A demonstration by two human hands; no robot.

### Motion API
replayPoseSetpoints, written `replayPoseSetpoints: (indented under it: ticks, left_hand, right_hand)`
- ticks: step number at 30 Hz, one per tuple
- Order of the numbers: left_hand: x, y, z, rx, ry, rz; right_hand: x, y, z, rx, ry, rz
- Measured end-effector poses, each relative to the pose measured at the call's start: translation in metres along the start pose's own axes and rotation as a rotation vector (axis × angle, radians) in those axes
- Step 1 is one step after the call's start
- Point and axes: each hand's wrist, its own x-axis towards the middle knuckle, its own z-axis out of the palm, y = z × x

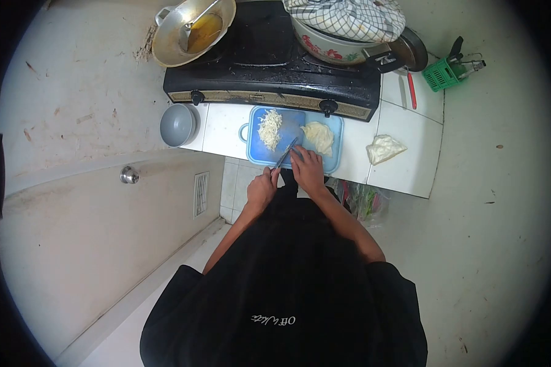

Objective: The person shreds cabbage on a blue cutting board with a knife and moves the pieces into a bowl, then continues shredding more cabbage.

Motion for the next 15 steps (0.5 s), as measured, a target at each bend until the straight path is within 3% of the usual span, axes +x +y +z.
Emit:
replayPoseSetpoints:
  ticks: [7,15]
  left_hand:
    - [0.033,0.011,-0.001,-0.085,-0.005,-0.035]
    - [0.011,-0.009,-0.003,-0.155,-0.068,0.009]
  right_hand:
    - [0.0,-0.002,-0.005,0.032,-0.033,0.005]
    - [0.001,0.006,-0.003,0.025,-0.036,-0.04]
